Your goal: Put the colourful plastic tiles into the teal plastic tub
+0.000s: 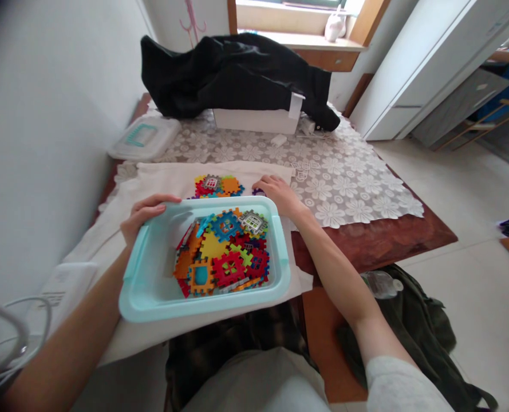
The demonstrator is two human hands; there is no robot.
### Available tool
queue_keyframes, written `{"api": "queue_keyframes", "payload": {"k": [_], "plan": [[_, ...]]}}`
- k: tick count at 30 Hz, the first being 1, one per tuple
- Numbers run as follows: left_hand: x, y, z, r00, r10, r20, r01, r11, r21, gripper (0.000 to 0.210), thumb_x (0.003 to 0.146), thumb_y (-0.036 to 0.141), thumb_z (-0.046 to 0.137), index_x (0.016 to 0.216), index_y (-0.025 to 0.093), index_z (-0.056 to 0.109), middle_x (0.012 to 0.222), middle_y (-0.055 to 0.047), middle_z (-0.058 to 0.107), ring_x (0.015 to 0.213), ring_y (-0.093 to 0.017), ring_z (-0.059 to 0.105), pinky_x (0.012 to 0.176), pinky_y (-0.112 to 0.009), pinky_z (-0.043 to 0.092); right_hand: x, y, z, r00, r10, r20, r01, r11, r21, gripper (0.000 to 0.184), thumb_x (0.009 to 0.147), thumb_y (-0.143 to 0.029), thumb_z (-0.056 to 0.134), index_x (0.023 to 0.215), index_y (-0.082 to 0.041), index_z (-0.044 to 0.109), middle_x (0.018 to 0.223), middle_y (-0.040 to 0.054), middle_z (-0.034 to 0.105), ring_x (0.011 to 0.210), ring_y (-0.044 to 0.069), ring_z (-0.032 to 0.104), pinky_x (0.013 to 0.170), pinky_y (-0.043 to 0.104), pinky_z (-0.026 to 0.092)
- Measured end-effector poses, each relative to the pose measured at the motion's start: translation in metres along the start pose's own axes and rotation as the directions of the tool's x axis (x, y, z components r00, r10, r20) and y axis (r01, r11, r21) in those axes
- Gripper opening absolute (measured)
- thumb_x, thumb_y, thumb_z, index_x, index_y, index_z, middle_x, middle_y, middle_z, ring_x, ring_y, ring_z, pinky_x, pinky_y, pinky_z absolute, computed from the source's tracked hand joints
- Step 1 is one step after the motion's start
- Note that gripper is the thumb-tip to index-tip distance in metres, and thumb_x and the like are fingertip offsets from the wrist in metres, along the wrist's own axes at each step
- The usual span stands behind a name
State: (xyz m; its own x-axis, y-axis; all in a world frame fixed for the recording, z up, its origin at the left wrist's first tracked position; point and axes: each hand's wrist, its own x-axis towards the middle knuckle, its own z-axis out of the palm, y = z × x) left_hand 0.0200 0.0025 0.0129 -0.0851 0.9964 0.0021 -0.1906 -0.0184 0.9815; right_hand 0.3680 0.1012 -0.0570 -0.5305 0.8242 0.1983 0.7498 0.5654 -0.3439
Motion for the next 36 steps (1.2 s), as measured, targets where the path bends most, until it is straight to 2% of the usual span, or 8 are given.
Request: {"api": "queue_keyframes", "payload": {"k": [5, 8, 10, 12, 18, 25, 29, 36], "plan": [[0.0, 0.0, 0.0, 1.0, -0.008, 0.009, 0.007, 1.0, 0.024, 0.022, 0.074, 0.03, 0.076, 0.092, 0.023, 0.086, 0.091, -0.006, 0.086, 0.084, -0.026, 0.078, 0.07, -0.032, 0.063, 0.008, -0.001, 0.006, 0.986, 0.088, -0.141, -0.017, 0.897, 0.441, 0.04, 0.089, -0.042, 0.084, 0.122, -0.022, 0.077, 0.12, 0.0125, 0.077, 0.114, 0.032, 0.07, 0.111, 0.049, 0.055], [0.001, 0.002, 0.002, 0.999, -0.018, 0.032, 0.018, 1.0, -0.001, 0.029, 0.07, 0.033, 0.076, 0.094, 0.021, 0.089, 0.09, -0.006, 0.086, 0.072, -0.021, 0.074, 0.061, -0.026, 0.058, 0.009, -0.013, -0.003, 0.974, 0.146, -0.171, 0.067, 0.537, 0.841, 0.05, 0.083, -0.06, 0.087, 0.116, -0.026, 0.071, 0.111, 0.0056, 0.074, 0.102, 0.025, 0.07, 0.101, 0.042, 0.059], [0.001, 0.004, 0.003, 1.0, -0.015, 0.027, 0.015, 1.0, -0.008, 0.029, 0.067, 0.033, 0.078, 0.09, 0.019, 0.088, 0.087, -0.007, 0.086, 0.068, -0.02, 0.073, 0.056, -0.025, 0.055, 0.006, -0.025, -0.012, 0.975, 0.14, -0.17, 0.126, 0.276, 0.953, 0.054, 0.081, -0.067, 0.088, 0.112, -0.028, 0.069, 0.108, 0.0031, 0.072, 0.101, 0.023, 0.07, 0.1, 0.041, 0.06], [0.001, 0.006, 0.004, 1.0, -0.011, 0.021, 0.011, 1.0, -0.007, 0.029, 0.065, 0.033, 0.079, 0.088, 0.017, 0.088, 0.085, -0.008, 0.085, 0.066, -0.02, 0.072, 0.055, -0.024, 0.053, 0.002, -0.039, -0.021, 0.986, 0.073, -0.15, 0.138, 0.145, 0.98, 0.053, 0.078, -0.068, 0.092, 0.108, -0.03, 0.069, 0.103, 0.0018, 0.071, 0.101, 0.024, 0.069, 0.099, 0.042, 0.06], [0.001, 0.005, 0.004, 0.999, 0.006, 0.041, -0.006, 1.0, 0.004, 0.02, 0.068, 0.033, 0.078, 0.08, 0.02, 0.088, 0.081, -0.007, 0.084, 0.066, -0.02, 0.071, 0.055, -0.024, 0.054, -0.006, -0.057, -0.031, 0.991, -0.082, -0.105, 0.124, 0.276, 0.953, 0.041, 0.086, -0.062, 0.092, 0.088, -0.025, 0.073, 0.091, 0.0029, 0.069, 0.096, 0.024, 0.065, 0.097, 0.039, 0.054], [0.002, 0.007, 0.005, 0.999, -0.027, 0.026, 0.027, 1.0, 0.006, 0.023, 0.065, 0.034, 0.08, 0.081, 0.02, 0.09, 0.081, -0.007, 0.085, 0.065, -0.019, 0.071, 0.054, -0.023, 0.054, -0.006, -0.064, -0.029, 0.992, 0.05, -0.118, 0.099, 0.276, 0.956, 0.052, 0.083, -0.074, 0.087, 0.1, -0.025, 0.075, 0.099, 0.0039, 0.069, 0.09, 0.022, 0.062, 0.081, 0.034, 0.052], [0.001, 0.008, 0.006, 0.999, -0.027, 0.022, 0.027, 1.0, 0.004, 0.023, 0.065, 0.035, 0.081, 0.08, 0.019, 0.089, 0.081, -0.008, 0.084, 0.064, -0.018, 0.07, 0.054, -0.023, 0.052, -0.006, -0.067, -0.033, 0.986, 0.122, -0.11, 0.069, 0.302, 0.951, 0.048, 0.081, -0.067, 0.091, 0.09, -0.024, 0.071, 0.083, -0.0001, 0.061, 0.073, 0.017, 0.049, 0.063, 0.028, 0.04], [0.001, 0.006, 0.005, 0.999, -0.031, 0.023, 0.03, 0.999, 0.03, 0.023, 0.067, 0.037, 0.079, 0.082, 0.022, 0.088, 0.08, -0.006, 0.083, 0.063, -0.018, 0.068, 0.052, -0.024, 0.05, -0.004, -0.07, -0.041, 0.961, 0.217, -0.173, 0.11, 0.273, 0.956, 0.041, 0.075, -0.05, 0.1, 0.091, -0.024, 0.073, 0.086, -0.0009, 0.064, 0.072, 0.014, 0.052, 0.061, 0.026, 0.042]]}}
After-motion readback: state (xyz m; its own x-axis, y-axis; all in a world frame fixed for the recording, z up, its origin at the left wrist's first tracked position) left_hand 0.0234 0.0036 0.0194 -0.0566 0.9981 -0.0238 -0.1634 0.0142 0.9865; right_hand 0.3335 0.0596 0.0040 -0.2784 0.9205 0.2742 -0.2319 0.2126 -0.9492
